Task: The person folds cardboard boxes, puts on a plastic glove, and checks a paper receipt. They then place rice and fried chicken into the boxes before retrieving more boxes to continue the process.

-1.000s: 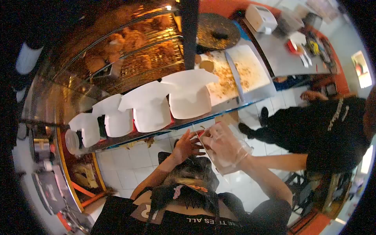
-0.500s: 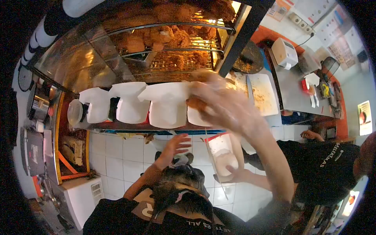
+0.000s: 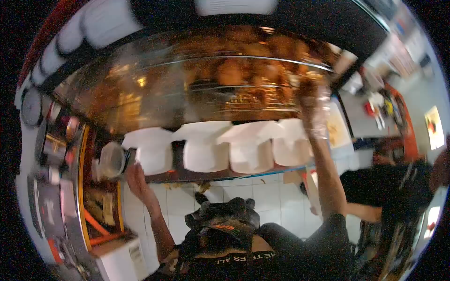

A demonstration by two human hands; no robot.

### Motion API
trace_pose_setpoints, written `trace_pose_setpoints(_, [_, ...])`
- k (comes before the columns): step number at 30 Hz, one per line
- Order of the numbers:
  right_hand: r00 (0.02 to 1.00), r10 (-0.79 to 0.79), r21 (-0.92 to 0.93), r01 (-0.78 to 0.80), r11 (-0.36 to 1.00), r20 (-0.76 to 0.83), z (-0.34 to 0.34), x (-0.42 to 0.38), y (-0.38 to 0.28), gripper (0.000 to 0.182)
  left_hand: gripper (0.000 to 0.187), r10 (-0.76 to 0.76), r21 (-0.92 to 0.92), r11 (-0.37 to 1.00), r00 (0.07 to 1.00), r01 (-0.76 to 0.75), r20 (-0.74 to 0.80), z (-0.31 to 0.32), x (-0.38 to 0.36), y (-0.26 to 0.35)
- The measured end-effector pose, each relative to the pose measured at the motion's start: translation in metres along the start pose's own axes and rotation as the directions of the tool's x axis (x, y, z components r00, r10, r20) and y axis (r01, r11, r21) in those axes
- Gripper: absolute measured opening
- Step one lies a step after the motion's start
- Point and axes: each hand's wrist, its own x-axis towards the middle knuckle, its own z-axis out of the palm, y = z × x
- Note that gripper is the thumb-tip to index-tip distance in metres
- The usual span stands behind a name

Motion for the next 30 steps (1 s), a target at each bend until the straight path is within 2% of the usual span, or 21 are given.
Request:
trace_pose_setpoints(1, [0.947,-0.296,-0.264,0.256,0.930,-0.123,0.010,0.023,0.008,0.040,0.036,0.060,-0.130,0.990,0.998,-0.062,-0.020,0.002,0.034,0.000])
trace_pose_setpoints(2, [0.943,-0.264,-0.216,0.221,0.951,-0.202,0.026,0.030,0.000,0.053,0.041,0.160,-0.062,0.985,0.987,-0.161,-0.027,0.004,0.067,0.001])
trace_pose_setpoints(3, [0.946,-0.321,-0.451,0.266,0.852,-0.049,0.031,0.048,0.020,0.046,0.045,0.230,-0.047,0.972,0.973,-0.231,-0.038,0.009,0.099,0.011])
trace_pose_setpoints(4, [0.875,-0.478,-0.578,0.427,0.695,0.071,0.042,0.065,0.059,0.053,0.052,0.256,-0.036,0.966,0.966,-0.257,-0.040,0.014,0.130,0.014])
trace_pose_setpoints(5, [0.958,-0.259,-0.354,0.286,0.890,0.124,0.041,0.064,0.065,0.054,0.059,0.241,0.012,0.970,0.969,-0.241,-0.061,0.019,0.152,0.020])
trace_pose_setpoints(6, [0.893,-0.432,-0.513,0.430,0.743,0.124,0.044,0.065,0.026,0.053,0.066,0.231,0.054,0.972,0.970,-0.227,-0.077,0.026,0.172,0.026])
trace_pose_setpoints(8, [0.999,0.037,-0.485,-0.045,0.873,-0.027,0.039,0.051,-0.025,0.060,0.074,0.276,0.114,0.959,0.949,-0.261,-0.150,0.034,0.206,0.016])
trace_pose_setpoints(9, [0.983,-0.171,-0.496,0.115,0.861,-0.069,0.034,0.068,0.067,0.067,0.082,0.328,0.167,0.940,0.925,-0.298,-0.193,0.035,0.216,0.012])
trace_pose_setpoints(10, [0.951,-0.287,-0.484,0.201,0.852,-0.110,0.027,0.045,0.015,0.071,0.082,0.316,0.171,0.944,0.926,-0.284,-0.206,0.032,0.220,0.010])
trace_pose_setpoints(11, [0.994,0.058,-0.647,-0.101,0.756,-0.088,0.025,0.021,-0.086,0.070,0.087,0.256,0.099,0.966,0.937,-0.239,-0.239,0.030,0.223,0.009])
trace_pose_setpoints(12, [0.981,-0.157,-0.572,0.064,0.818,-0.114,0.031,0.001,-0.108,0.061,0.091,0.202,0.022,0.979,0.943,-0.204,-0.266,0.029,0.228,0.009])
trace_pose_setpoints(13, [0.981,-0.140,-0.511,0.051,0.858,-0.137,0.039,-0.022,-0.139,0.057,0.091,0.196,0.020,0.980,0.943,-0.198,-0.269,0.030,0.229,0.005])
trace_pose_setpoints(14, [0.955,-0.263,-0.451,0.176,0.875,-0.138,0.049,-0.041,-0.158,0.054,0.093,0.277,0.086,0.961,0.924,-0.264,-0.264,0.032,0.227,-0.001])
trace_pose_setpoints(15, [0.973,-0.188,-0.160,0.166,0.973,-0.132,0.067,-0.062,-0.181,0.050,0.094,0.360,0.150,0.931,0.898,-0.331,-0.252,0.035,0.227,-0.007])
trace_pose_setpoints(19, [0.906,-0.413,-0.082,0.420,0.904,0.094,0.118,-0.100,-0.289,0.042,0.096,0.422,0.133,0.904,0.895,-0.405,-0.143,0.029,0.225,-0.013])
trace_pose_setpoints(20, [0.875,-0.470,-0.081,0.481,0.873,0.118,0.132,-0.102,-0.305,0.044,0.099,0.345,0.080,0.938,0.934,-0.338,-0.099,0.024,0.230,-0.011])
trace_pose_setpoints(23, [0.828,-0.526,-0.057,0.545,0.836,0.195,0.168,-0.102,-0.352,0.048,0.110,0.385,0.099,0.923,0.902,-0.373,-0.192,0.053,0.237,-0.022])
trace_pose_setpoints(25, [0.768,-0.626,-0.054,0.637,0.769,0.134,0.194,-0.095,-0.380,0.053,0.112,0.344,0.107,0.938,0.918,-0.329,-0.197,0.071,0.225,-0.025])
trace_pose_setpoints(27, [0.757,-0.641,0.006,0.646,0.763,0.128,0.213,-0.098,-0.394,0.053,0.111,0.462,0.122,0.883,0.886,-0.453,-0.050,0.073,0.205,-0.033])
trace_pose_setpoints(28, [0.743,-0.658,0.033,0.660,0.751,0.122,0.224,-0.097,-0.395,0.054,0.111,0.450,0.129,0.888,0.892,-0.441,-0.047,0.057,0.199,-0.032])
trace_pose_setpoints(30, [0.745,-0.649,0.057,0.649,0.758,0.154,0.238,-0.102,-0.406,0.054,0.110,0.445,0.106,0.878,0.877,-0.467,0.180,0.034,0.197,-0.027])
